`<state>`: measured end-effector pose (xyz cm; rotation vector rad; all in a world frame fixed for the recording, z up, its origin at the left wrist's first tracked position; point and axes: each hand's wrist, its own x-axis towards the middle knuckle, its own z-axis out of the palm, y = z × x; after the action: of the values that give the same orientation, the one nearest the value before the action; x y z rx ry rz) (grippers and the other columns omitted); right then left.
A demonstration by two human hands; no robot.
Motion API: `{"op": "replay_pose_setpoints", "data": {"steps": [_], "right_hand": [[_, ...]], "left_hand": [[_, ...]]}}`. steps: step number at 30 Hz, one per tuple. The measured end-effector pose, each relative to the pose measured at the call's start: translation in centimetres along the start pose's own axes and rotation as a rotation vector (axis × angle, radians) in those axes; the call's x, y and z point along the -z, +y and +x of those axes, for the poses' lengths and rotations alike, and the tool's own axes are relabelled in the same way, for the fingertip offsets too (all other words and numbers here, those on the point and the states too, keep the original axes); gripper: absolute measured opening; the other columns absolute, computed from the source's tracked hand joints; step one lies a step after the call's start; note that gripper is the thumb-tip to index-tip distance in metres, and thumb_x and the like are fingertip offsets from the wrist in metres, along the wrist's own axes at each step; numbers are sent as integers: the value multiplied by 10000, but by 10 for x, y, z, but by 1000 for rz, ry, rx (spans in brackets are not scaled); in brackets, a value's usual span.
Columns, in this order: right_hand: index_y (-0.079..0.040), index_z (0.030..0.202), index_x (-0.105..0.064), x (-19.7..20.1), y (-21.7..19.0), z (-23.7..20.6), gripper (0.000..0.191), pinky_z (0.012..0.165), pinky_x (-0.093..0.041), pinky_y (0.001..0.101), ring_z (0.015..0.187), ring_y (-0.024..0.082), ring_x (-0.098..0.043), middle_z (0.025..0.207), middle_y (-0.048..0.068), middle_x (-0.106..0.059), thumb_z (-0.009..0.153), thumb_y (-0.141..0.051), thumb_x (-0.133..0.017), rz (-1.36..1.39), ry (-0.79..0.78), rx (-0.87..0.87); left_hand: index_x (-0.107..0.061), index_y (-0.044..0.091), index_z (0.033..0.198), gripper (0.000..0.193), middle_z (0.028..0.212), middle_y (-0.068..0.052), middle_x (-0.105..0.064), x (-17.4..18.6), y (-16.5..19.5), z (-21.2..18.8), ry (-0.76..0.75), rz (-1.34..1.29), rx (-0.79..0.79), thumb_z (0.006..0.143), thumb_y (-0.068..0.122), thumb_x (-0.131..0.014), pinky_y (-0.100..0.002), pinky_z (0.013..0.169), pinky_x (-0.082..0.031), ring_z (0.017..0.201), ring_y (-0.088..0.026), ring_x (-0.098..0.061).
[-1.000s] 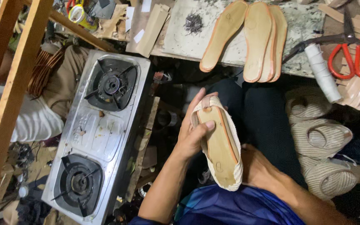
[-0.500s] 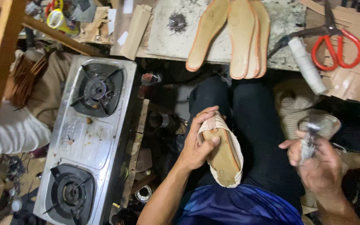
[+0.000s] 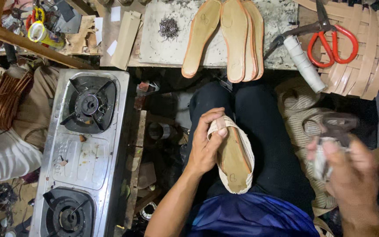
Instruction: The person sits on the floor holding a woven shoe upper on their lap and trims excess woven material from its edge with a blade. They then apply glue to the insole area of the upper and press a strap piece onto the shoe.
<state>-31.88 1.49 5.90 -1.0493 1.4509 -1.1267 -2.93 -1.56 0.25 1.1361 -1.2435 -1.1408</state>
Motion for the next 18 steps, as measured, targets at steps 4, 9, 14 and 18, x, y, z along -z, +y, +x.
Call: {"op": "replay_pose_setpoints", "data": {"steps": [4, 9, 14, 18], "right_hand": [[-94, 1564, -574, 0, 3, 0, 604, 544, -498, 258, 632, 108, -603, 936, 82, -659, 979, -179, -698, 720, -268, 117], [19, 1182, -630, -7, 27, 0, 255, 549, -520, 356, 624, 208, -631, 781, 178, -663, 1014, -171, -652, -113, -606, -398], [-27, 1155, -720, -6, 37, -3, 305, 812, -583, 288, 916, 106, -741, 966, 50, -782, 941, -205, -596, -153, -706, -330], [-71, 1221, -710, 1, 16, 6, 359, 836, -547, 278, 934, 76, -663, 984, 22, -763, 907, -207, -603, -226, -822, -412]], "left_hand": [[-535, 42, 1382, 505, 1483, -194, -551, -2, 8, 0, -69, 159, -4, 927, 202, -684, -413, 1180, -437, 1388, -309, -559], [-494, 39, 1434, 672, 1554, -253, -451, -8, 26, -1, -182, 322, -71, 832, 176, -758, -455, 1162, -427, 1426, -402, -502], [-496, 71, 1467, 681, 1570, -249, -459, -30, 44, -8, -214, 412, -78, 837, 163, -736, -470, 1124, -493, 1398, -427, -546], [-503, 88, 1460, 701, 1550, -259, -440, -45, 56, -15, -274, 479, -107, 801, 145, -735, -501, 1070, -501, 1364, -469, -535]]}}
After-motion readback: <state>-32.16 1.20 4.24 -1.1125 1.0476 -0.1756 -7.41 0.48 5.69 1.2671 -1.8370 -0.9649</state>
